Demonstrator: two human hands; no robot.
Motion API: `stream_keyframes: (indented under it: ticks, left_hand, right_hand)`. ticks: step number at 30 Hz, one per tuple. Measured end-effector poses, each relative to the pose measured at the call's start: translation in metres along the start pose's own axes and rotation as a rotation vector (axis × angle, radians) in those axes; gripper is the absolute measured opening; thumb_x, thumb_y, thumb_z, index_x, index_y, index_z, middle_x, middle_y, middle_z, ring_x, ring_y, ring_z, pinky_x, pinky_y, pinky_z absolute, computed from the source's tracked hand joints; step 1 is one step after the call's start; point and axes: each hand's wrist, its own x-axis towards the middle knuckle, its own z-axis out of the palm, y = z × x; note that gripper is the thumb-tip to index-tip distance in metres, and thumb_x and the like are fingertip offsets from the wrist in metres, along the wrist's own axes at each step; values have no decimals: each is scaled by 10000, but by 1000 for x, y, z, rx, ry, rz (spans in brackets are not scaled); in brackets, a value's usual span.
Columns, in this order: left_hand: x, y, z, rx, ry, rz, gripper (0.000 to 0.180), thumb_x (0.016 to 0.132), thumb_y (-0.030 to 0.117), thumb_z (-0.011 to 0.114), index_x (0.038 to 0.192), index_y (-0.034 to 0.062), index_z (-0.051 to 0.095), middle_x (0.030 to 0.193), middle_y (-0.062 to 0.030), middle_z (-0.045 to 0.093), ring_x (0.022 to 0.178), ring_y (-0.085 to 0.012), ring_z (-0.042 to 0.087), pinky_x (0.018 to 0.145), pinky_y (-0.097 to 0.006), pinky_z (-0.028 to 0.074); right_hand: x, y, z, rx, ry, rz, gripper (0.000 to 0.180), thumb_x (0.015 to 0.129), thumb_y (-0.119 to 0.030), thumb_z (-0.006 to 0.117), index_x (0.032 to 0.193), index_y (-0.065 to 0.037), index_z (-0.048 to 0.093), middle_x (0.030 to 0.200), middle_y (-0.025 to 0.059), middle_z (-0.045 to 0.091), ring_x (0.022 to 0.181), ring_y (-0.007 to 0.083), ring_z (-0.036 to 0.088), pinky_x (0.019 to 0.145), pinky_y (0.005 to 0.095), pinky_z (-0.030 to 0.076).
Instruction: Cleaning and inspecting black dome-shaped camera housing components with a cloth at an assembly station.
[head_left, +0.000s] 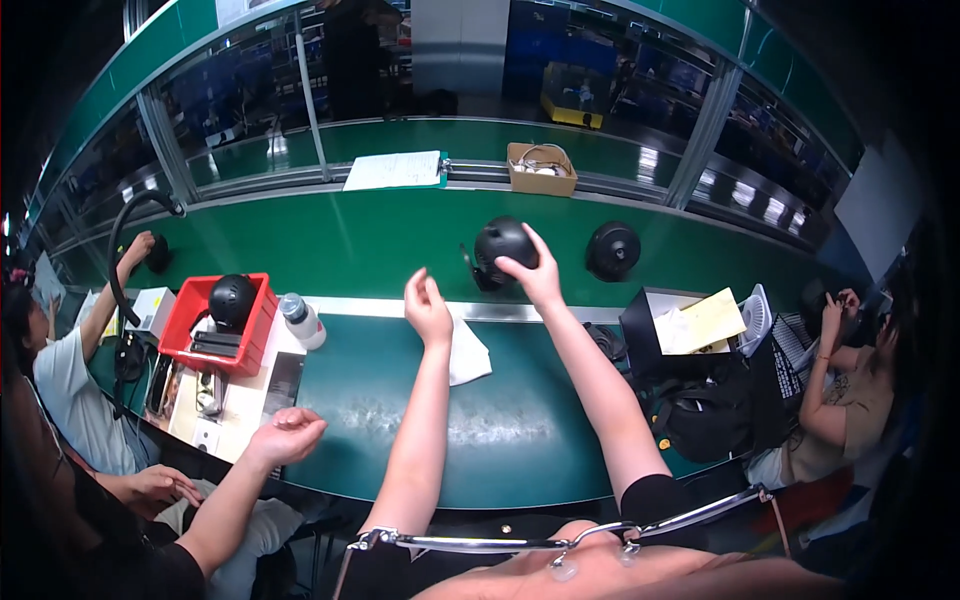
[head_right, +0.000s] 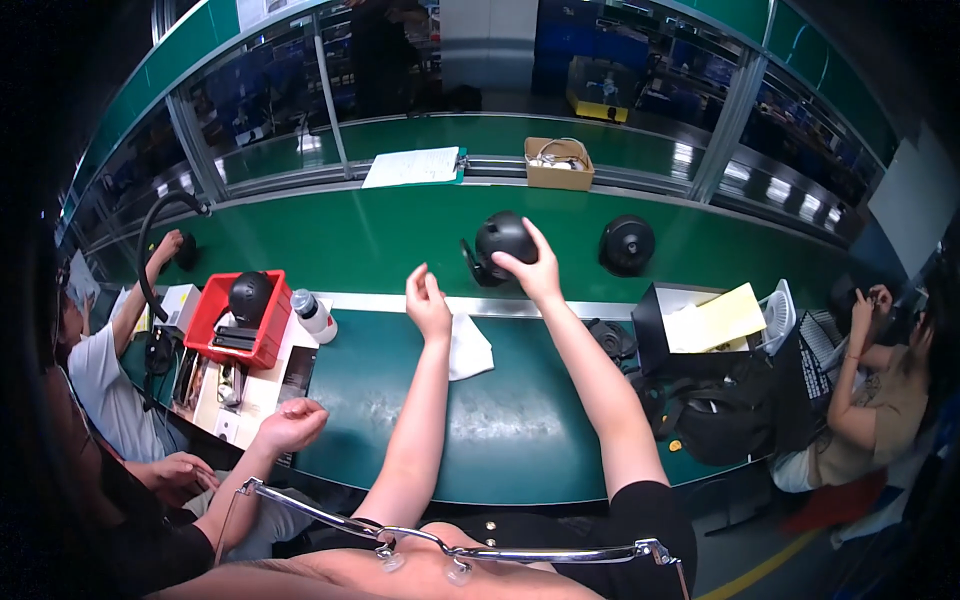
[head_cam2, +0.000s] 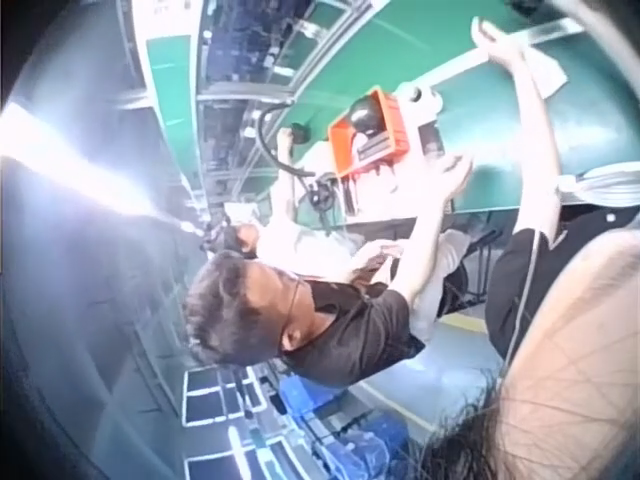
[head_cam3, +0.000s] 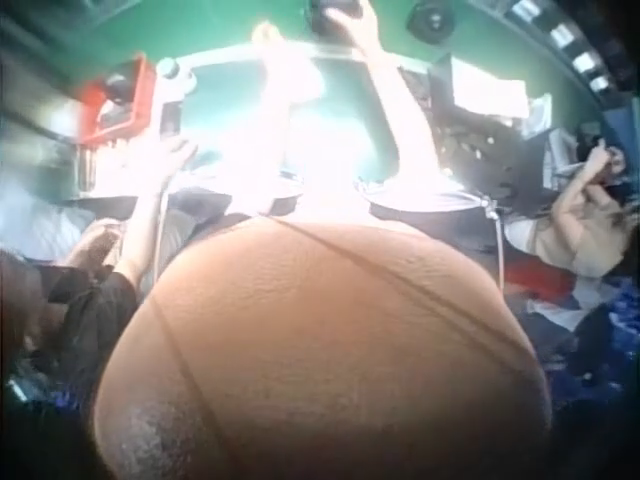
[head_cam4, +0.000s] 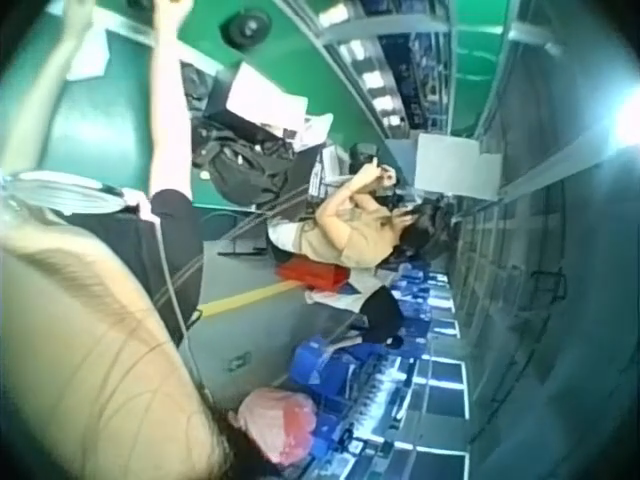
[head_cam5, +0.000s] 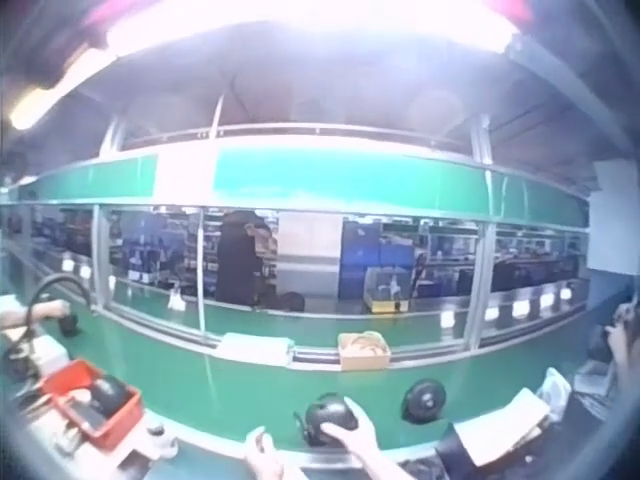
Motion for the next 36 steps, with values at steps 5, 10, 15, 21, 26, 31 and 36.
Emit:
stream_keyframes:
  ticks: [5, 10, 15, 21, 26, 31, 36]
  left_hand:
    - [-10, -28, -1, 64, -67, -31, 188, 868, 101, 526, 1021, -3, 562, 709, -20, 556, 511, -45, 466, 465, -196, 378]
    - [-9, -24, -6, 94, -60, -91, 177, 849, 76, 531, 998, -11, 571, 697, -30, 551, 516, -63, 468, 479, -211, 386]
    - [-4, -32, -11, 62, -9, -139, 176, 837, 63, 533, 989, -14, 574, 672, -30, 545, 511, -75, 459, 497, -218, 391]
    - [-10, -17, -1, 62, -64, -110, 188, 860, 87, 531, 1018, -9, 566, 678, -14, 544, 532, -56, 483, 490, -203, 396]
    - [-31, 19, 19, 46, -366, 88, 216, 805, 100, 604, 1008, 27, 589, 833, -92, 581, 704, -169, 585, 655, -265, 488]
    - [-61, 39, 40, 48, -634, 170, 716, 758, 325, 656, 1323, 37, 322, 1267, -219, 374, 1166, -361, 403, 974, -390, 339]
    - [-58, 35, 37, -189, -447, -53, 678, 860, 555, 421, 1197, -32, 466, 1067, -184, 589, 1029, -254, 561, 878, -329, 419]
  right_hand:
    - [21, 26, 23, -1062, -234, -236, 725, 635, -259, 754, 1280, -318, 428, 1397, 198, 246, 1286, 421, 212, 995, 485, 316]
    - [47, 40, 8, -809, -321, -165, 593, 640, -233, 710, 1205, -209, 534, 1336, 217, 359, 1232, 401, 335, 1018, 428, 311]
    - [59, 13, -51, -1285, 452, -146, 649, 622, -294, 734, 1177, -100, 459, 1191, 125, 451, 1119, 328, 387, 856, 497, 359]
    - [56, 65, -140, -686, 576, 473, 1156, 465, -514, 805, 1364, -107, 203, 1349, 176, 302, 1180, 389, 386, 946, 482, 372]
    - [26, 54, -108, -487, 460, 209, 1043, 511, -411, 820, 1329, -60, 276, 1254, 229, 398, 1109, 329, 467, 904, 412, 416]
    - [-38, 14, -62, 52, 82, 297, 908, 625, -270, 794, 1339, -63, 273, 1238, 151, 411, 1114, 260, 446, 917, 346, 392]
    - [-50, 5, -63, -130, 18, -234, 499, 878, -397, 515, 1227, -42, 474, 1174, 87, 460, 1055, 183, 474, 899, 295, 381]
